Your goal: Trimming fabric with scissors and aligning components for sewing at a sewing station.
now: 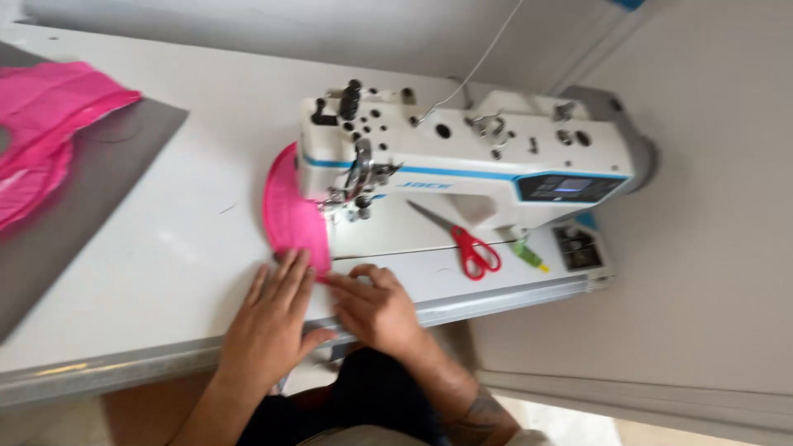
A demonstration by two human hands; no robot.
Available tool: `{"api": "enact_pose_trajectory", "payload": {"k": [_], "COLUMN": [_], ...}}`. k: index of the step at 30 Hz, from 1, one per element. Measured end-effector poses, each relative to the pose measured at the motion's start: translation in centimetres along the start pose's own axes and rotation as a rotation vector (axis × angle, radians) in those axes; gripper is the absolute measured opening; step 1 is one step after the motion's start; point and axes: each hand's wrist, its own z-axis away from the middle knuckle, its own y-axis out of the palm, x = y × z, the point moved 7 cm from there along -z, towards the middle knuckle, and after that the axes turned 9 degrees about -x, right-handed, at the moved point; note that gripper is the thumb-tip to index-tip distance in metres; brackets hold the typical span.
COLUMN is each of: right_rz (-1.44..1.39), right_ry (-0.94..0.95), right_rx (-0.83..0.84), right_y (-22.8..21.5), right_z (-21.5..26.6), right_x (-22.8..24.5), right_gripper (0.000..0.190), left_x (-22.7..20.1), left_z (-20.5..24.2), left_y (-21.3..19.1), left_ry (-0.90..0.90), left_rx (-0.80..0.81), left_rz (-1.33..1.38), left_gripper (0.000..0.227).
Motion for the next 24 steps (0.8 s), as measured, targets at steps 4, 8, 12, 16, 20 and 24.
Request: {"api": "enact_pose_trajectory", "payload": {"k": [4, 8, 12, 16, 20, 24], "right_rz": [-0.030, -0.061, 0.001, 0.040, 0.051, 0.085], "right_ry": [0.072, 0.017, 0.000, 0.017, 0.018, -0.010], "right_rx": [0.064, -0.038, -0.038, -0.008, 0.013, 0.052], "right_y": [0.8, 1.3, 1.5, 1.4, 1.9, 2.1], "right_z": [0.4, 1.2, 1.4, 1.4, 1.4, 1.1], "right_x": [0.6, -0.4, -0.6, -0.8, -1.4, -1.6], "right_gripper": [0.012, 0.023, 0.025, 0.025, 0.026, 0.027], "left_x": [0.2, 0.3, 0.5, 0.5, 1.2, 1.7], "left_z": [0.6, 0.7, 0.4, 0.1, -0.3, -0.9], "left_y": [-0.3, -0.2, 0.1, 0.2, 0.9, 1.2], "left_ry": [0.020, -0.033, -0.050, -0.051, -0.034, -0.025], "left_rx": [0.025, 0.091, 0.113, 0.107, 0.117, 0.097], "left_rz": [-0.126, 0.036, 0.051, 0.045, 0.022, -0.009], "left_gripper": [0.107, 0.098, 0.100, 0.098, 0.097, 0.097]}}
